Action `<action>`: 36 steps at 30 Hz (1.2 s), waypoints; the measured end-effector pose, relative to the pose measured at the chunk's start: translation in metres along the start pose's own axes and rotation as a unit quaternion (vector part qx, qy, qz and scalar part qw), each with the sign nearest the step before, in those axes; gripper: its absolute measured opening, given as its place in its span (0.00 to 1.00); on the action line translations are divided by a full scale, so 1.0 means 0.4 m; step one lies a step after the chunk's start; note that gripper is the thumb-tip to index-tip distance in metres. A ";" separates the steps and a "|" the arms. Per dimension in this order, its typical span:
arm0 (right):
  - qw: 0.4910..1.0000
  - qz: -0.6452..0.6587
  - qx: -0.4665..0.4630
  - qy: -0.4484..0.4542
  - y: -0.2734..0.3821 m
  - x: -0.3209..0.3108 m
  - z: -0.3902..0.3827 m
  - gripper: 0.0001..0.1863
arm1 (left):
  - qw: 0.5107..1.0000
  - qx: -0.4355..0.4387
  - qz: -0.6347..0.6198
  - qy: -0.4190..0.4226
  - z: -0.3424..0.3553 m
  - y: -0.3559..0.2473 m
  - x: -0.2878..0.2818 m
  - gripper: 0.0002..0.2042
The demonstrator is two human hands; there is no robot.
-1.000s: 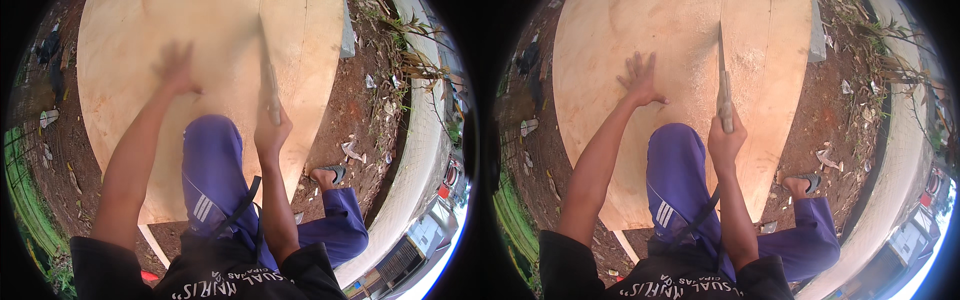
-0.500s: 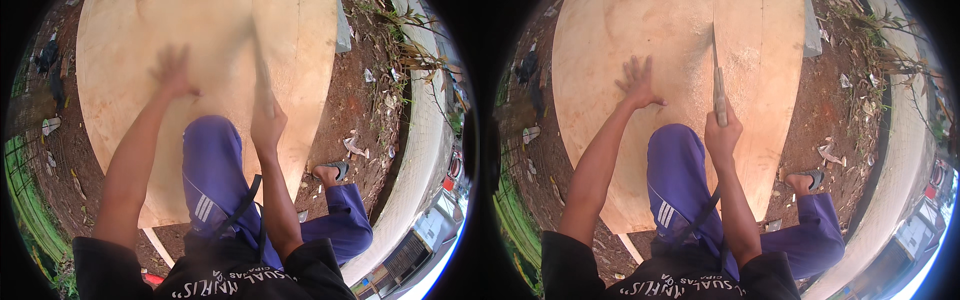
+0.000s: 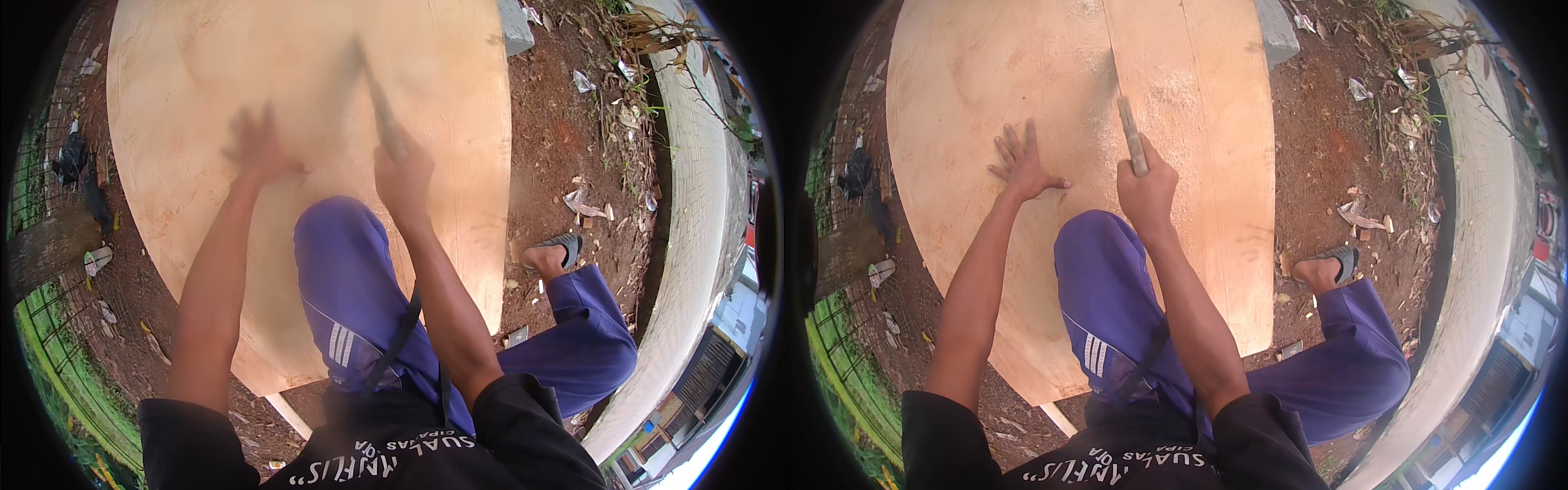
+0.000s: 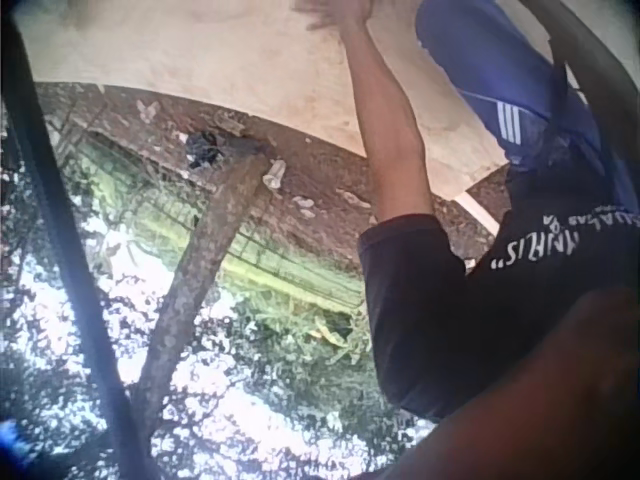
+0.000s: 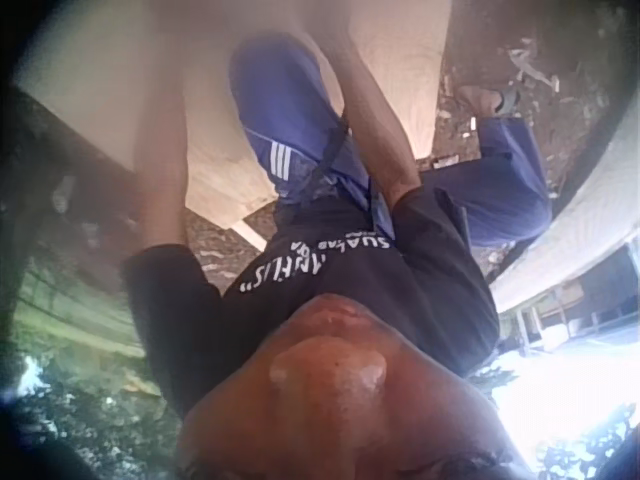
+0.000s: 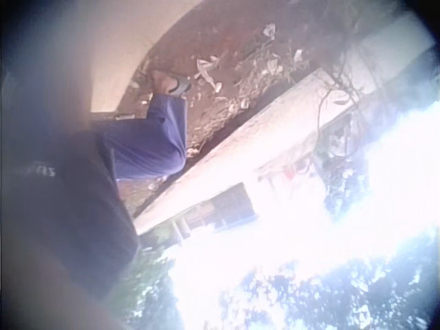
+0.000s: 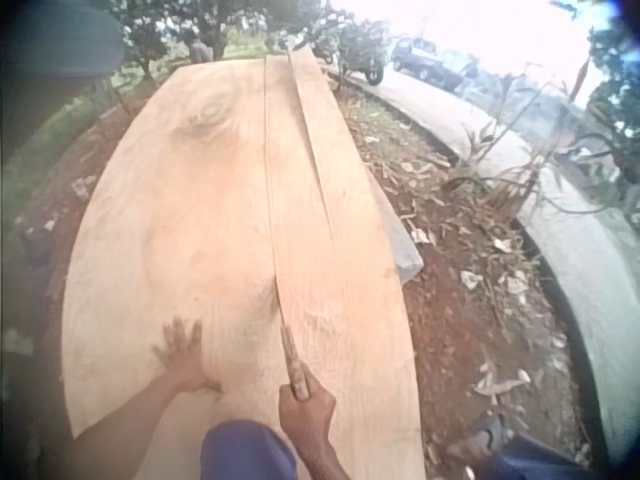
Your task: The person scrapes a large, light-colored wooden board with a hand scraper, moving the tool back and forth across the surface while holding the board steady with the left hand. The person occasionally pauses to wipe away wood dust with the left hand.
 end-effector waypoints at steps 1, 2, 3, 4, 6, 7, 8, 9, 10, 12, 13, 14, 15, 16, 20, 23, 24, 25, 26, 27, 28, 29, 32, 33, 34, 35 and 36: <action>0.999 -0.016 -0.032 -0.005 -0.048 -0.071 -0.095 0.25 | 1.000 -0.003 -0.001 -0.003 0.016 0.005 -0.002 0.81; 1.000 -0.006 -0.027 -0.001 -0.060 -0.161 -0.187 0.27 | 1.000 -0.002 0.003 -0.002 0.018 0.004 0.000 0.81; 0.998 0.020 0.049 0.019 -0.065 -0.240 -0.274 0.27 | 1.000 -0.005 0.013 0.000 0.012 0.013 -0.015 0.81; 0.999 0.013 0.042 0.008 -0.063 -0.293 -0.316 0.27 | 1.000 0.000 0.014 0.002 0.015 -0.002 -0.008 0.81; 1.000 0.014 0.024 0.000 -0.051 -0.284 -0.309 0.26 | 1.000 0.003 0.014 -0.004 0.017 -0.002 0.005 0.81; 1.000 0.017 0.014 0.003 -0.062 -0.237 -0.255 0.26 | 1.000 0.005 0.014 -0.007 0.019 0.002 0.013 0.81; 1.000 0.024 0.008 0.011 -0.066 -0.182 -0.194 0.26 | 1.000 0.000 0.016 -0.003 0.012 0.012 0.007 0.82; 1.000 0.023 -0.005 -0.006 -0.054 -0.112 -0.103 0.26 | 1.000 0.004 0.008 -0.001 0.015 -0.013 0.003 0.82; 0.999 0.020 0.031 0.002 -0.046 -0.037 -0.012 0.26 | 1.000 0.004 0.003 -0.002 0.017 -0.027 -0.003 0.82; 1.000 -0.021 -0.001 0.003 0.012 0.030 0.117 0.26 | 0.999 0.020 -0.010 -0.025 0.035 -0.050 -0.011 0.82; 0.999 -0.030 0.007 0.011 0.027 0.034 0.130 0.25 | 0.999 0.026 -0.011 -0.028 0.030 -0.047 -0.004 0.82; 0.999 -0.043 0.019 0.017 0.026 0.036 0.119 0.25 | 0.999 0.025 -0.007 -0.023 0.025 -0.038 0.006 0.82; 0.999 -0.025 0.032 0.014 0.007 0.006 0.057 0.26 | 1.000 0.017 -0.004 -0.017 0.020 -0.024 0.015 0.82; 0.999 -0.001 0.042 0.015 -0.012 -0.040 -0.038 0.26 | 1.000 0.003 0.002 -0.018 0.021 0.003 0.014 0.82; 0.998 0.020 0.058 0.002 -0.022 -0.273 -0.308 0.26 | 1.000 0.006 0.001 -0.021 0.017 0.005 0.016 0.81; 0.998 0.055 0.033 0.012 -0.063 -0.193 -0.210 0.27 | 1.000 0.000 0.001 -0.022 0.017 0.002 0.013 0.81; 0.996 0.081 0.036 0.010 -0.051 -0.118 -0.121 0.27 | 1.000 0.002 -0.001 -0.026 0.016 -0.003 0.011 0.81; 0.994 0.061 0.084 0.026 -0.051 -0.046 -0.027 0.26 | 1.000 0.008 -0.005 -0.029 0.015 -0.017 0.011 0.81; 1.000 0.019 0.011 0.016 -0.033 0.007 0.072 0.24 | 0.999 0.021 -0.015 -0.032 0.027 -0.050 0.007 0.81; 1.000 -0.002 -0.003 0.006 -0.011 0.044 0.126 0.24 | 0.999 0.028 -0.020 -0.036 0.037 -0.063 -0.001 0.82; 1.000 -0.025 -0.011 0.000 -0.003 0.058 0.145 0.24 | 0.999 0.032 -0.023 -0.033 0.037 -0.068 0.000 0.82; 1.000 -0.013 -0.006 -0.001 -0.014 0.049 0.114 0.25 | 0.999 0.029 -0.019 -0.033 0.033 -0.054 0.004 0.82; 1.000 -0.005 -0.015 0.017 -0.067 -0.075 -0.108 0.26 | 1.000 0.008 -0.005 -0.027 0.025 -0.003 0.010 0.82; 0.999 0.051 -0.014 -0.008 -0.104 -0.147 -0.196 0.27 | 1.000 0.008 -0.002 -0.026 0.031 -0.004 0.016 0.81; 0.996 0.056 0.072 0.006 -0.094 -0.221 -0.274 0.27 | 1.000 0.002 0.006 -0.020 0.024 0.010 0.031 0.81; 0.997 0.058 0.058 0.000 -0.092 -0.241 -0.282 0.27 | 1.000 0.004 0.005 -0.019 0.023 0.005 0.030 0.81; 0.997 0.061 0.045 -0.005 -0.091 -0.251 -0.285 0.27 | 1.000 0.005 0.006 -0.018 0.021 0.004 0.031 0.81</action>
Point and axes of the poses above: each hand's wrist, its own z-axis towards the middle knuckle, its own x-axis out of the palm, y = z × x, the point moved 2 cm from there along z, towards the middle knuckle, and after that the axes turned 14 degrees about -y, right-handed, at the moved point
